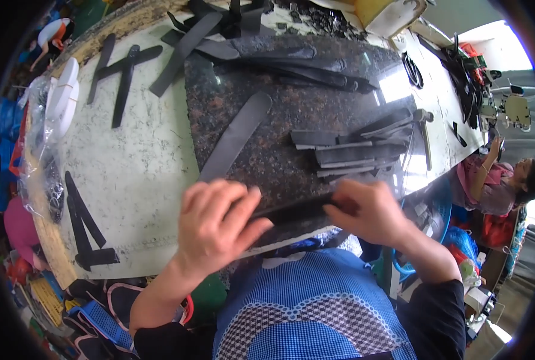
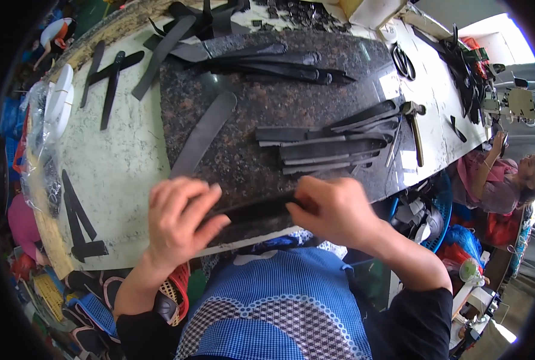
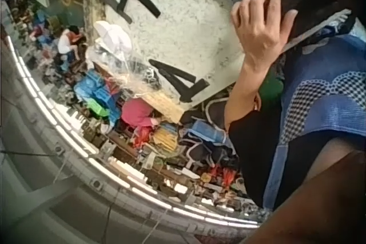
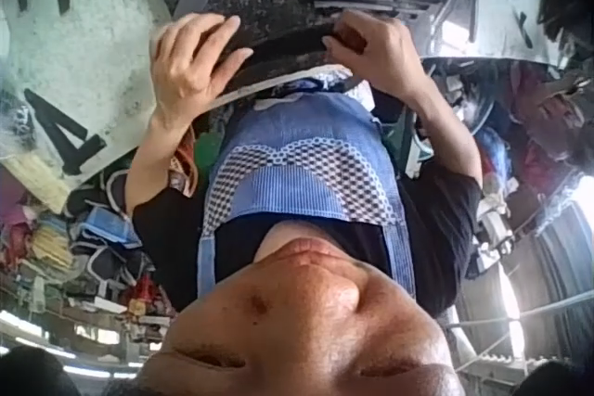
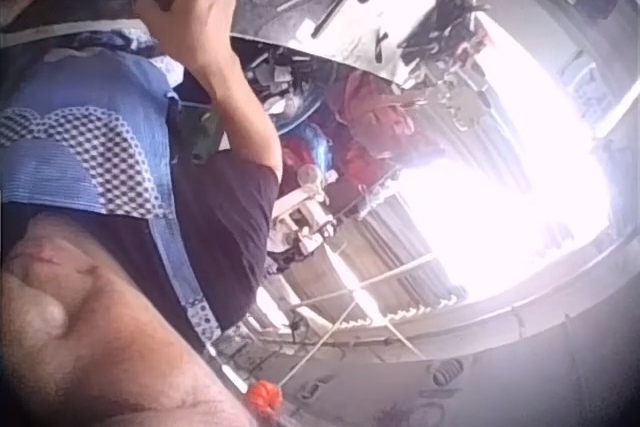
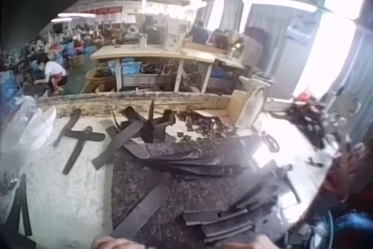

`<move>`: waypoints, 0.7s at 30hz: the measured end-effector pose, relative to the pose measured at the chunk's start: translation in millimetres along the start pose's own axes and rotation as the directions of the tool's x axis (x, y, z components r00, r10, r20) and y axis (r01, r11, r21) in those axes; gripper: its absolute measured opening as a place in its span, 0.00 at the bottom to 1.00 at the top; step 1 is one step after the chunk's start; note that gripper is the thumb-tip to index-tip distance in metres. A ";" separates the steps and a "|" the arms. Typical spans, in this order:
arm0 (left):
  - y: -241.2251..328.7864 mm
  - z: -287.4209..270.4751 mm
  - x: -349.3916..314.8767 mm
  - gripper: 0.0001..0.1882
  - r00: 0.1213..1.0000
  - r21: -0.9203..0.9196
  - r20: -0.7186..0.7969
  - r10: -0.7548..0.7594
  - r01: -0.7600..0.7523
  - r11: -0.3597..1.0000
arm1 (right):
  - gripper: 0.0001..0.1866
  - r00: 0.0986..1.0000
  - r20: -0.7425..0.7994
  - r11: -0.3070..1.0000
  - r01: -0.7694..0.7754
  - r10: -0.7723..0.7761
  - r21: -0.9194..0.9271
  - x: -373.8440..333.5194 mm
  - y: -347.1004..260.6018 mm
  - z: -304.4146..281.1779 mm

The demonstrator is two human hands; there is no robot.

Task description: Sort and prepare shoe upper components at a factory workbench.

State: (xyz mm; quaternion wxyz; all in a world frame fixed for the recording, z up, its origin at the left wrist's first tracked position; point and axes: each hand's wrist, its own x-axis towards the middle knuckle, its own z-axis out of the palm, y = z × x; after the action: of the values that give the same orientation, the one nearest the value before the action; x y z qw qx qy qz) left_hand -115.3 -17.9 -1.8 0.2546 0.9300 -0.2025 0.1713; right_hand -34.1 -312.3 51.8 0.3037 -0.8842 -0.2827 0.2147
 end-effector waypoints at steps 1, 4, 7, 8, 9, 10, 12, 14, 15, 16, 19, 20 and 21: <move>-6.8 -2.9 2.8 0.24 0.998 0.046 -0.007 -0.063 0.063 0.997 | 0.09 0.996 -0.040 0.993 -0.073 0.077 0.091 -3.0 -10.4 -22.2; -18.1 -1.3 -14.0 0.24 0.988 0.079 0.073 -0.135 0.130 0.988 | 0.14 0.935 -0.214 0.955 -0.296 0.283 -0.029 -6.7 15.0 -82.0; -12.9 -1.7 -25.6 0.17 0.993 -0.003 0.048 -0.108 0.108 0.994 | 0.23 0.937 -0.317 0.798 -0.302 0.147 -0.521 0.8 52.8 -103.8; -7.6 0.3 -31.7 0.16 0.994 -0.029 0.047 -0.103 0.105 0.994 | 0.25 0.940 -0.320 0.728 -0.303 0.120 -0.615 5.7 52.8 -110.7; -1.4 0.0 -38.8 0.15 0.991 -0.054 0.075 -0.107 0.111 0.992 | 0.24 0.932 -0.325 0.774 -0.322 0.159 -0.545 20.4 34.7 -114.2; 5.5 1.6 -40.0 0.15 0.992 -0.100 0.092 -0.091 0.100 0.990 | 0.21 0.938 -0.333 0.878 -0.241 0.101 -0.413 41.0 29.0 -110.1; 17.0 4.3 -36.0 0.14 0.993 -0.177 0.112 -0.046 0.065 0.982 | 0.17 0.948 -0.311 0.971 -0.010 -0.067 -0.239 96.9 13.5 -94.6; 19.3 14.4 -26.8 0.12 0.995 -0.191 0.094 0.016 0.003 0.982 | 0.11 0.899 -0.318 0.935 0.211 -0.300 -0.285 163.3 12.7 -68.1; 19.8 16.2 -24.1 0.11 0.996 -0.201 0.084 0.021 -0.003 0.980 | 0.10 0.879 -0.320 0.919 0.261 -0.353 -0.296 190.1 21.9 -55.2; 17.8 17.3 -26.4 0.11 0.996 -0.197 0.081 0.025 -0.008 0.980 | 0.10 0.884 -0.297 0.915 0.278 -0.363 -0.291 209.6 35.4 -49.5; 18.0 13.4 -41.4 0.11 0.998 -0.239 0.054 -0.029 0.042 0.970 | 0.11 0.912 -0.232 0.929 0.283 -0.338 -0.240 236.3 41.2 -42.4; 18.4 12.6 -44.4 0.11 0.998 -0.232 0.055 -0.045 0.056 0.971 | 0.10 0.879 -0.221 0.880 0.339 -0.422 -0.332 239.3 40.7 -40.3; 18.2 12.9 -47.4 0.11 0.998 -0.230 0.053 -0.025 0.036 0.973 | 0.09 0.841 -0.203 0.821 0.388 -0.501 -0.420 241.2 40.4 -38.2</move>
State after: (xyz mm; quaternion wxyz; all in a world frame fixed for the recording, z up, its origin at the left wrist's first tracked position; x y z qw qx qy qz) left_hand -161.7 -25.6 -24.9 0.3584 0.9010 -0.2130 0.1197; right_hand 182.2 -202.6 2.7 0.2171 -0.8548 -0.4678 -0.0576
